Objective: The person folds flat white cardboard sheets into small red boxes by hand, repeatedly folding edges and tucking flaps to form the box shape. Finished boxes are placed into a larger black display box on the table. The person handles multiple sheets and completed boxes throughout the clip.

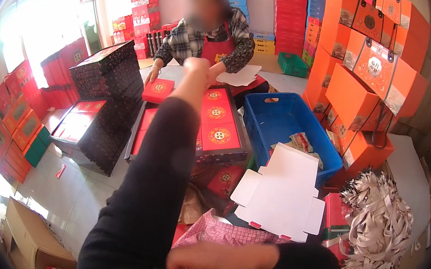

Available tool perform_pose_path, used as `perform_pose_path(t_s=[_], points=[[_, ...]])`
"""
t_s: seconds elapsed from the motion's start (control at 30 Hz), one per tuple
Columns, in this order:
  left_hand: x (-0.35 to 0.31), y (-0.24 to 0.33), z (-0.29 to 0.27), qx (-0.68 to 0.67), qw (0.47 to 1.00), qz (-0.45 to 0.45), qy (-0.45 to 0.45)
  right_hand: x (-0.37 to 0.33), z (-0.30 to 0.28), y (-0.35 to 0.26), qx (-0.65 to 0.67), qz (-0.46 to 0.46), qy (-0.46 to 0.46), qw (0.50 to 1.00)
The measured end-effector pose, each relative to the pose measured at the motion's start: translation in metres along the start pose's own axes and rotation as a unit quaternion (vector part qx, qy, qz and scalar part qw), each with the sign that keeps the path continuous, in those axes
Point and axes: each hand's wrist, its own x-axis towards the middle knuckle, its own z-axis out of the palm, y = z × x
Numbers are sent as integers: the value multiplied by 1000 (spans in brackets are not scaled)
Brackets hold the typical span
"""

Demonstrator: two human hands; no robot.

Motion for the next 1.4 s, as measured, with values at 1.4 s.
perform_pose_path(t_s=[1.4], points=[[-239,160,214,-835,468,126,-262,-193,-296,116,-503,429,281,696]])
